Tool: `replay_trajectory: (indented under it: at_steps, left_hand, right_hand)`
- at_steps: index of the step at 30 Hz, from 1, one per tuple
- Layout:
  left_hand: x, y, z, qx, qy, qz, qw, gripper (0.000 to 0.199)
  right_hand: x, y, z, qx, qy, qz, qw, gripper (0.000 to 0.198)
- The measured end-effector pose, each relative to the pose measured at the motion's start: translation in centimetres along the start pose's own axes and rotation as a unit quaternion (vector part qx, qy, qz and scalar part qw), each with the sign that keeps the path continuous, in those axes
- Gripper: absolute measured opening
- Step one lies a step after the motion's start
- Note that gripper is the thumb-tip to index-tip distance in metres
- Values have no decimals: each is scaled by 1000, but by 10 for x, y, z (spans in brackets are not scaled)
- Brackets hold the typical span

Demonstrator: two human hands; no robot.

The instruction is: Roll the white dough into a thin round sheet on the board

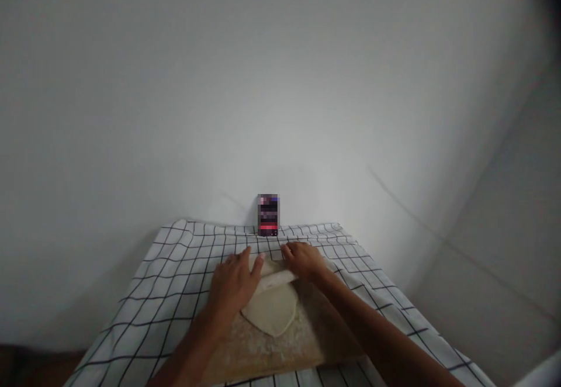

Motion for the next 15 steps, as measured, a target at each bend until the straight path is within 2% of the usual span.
replay_trajectory:
  at_steps: [4,7,15]
  left_hand:
    - [14,-2,-26,58,-64,12,996,50]
    - [17,-1,-33,61,-78,11,995,52]
    - [10,7,-16,45,-38,8,998,50]
  right_hand:
    - [-3,9,-28,12,13,0,1000,47]
    - [-7,15,-35,16,22,2,1000,41]
    - [-11,11,-6,0,24,8,1000,40]
Point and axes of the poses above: each hand's wrist, its own z-axis away from the middle knuckle, its own y-axis out of the palm, x = y × z, the point moved 7 cm from there along -z, towards the middle knuckle, and after that the axes turned 3 degrees about z, right-handed, at the moved point
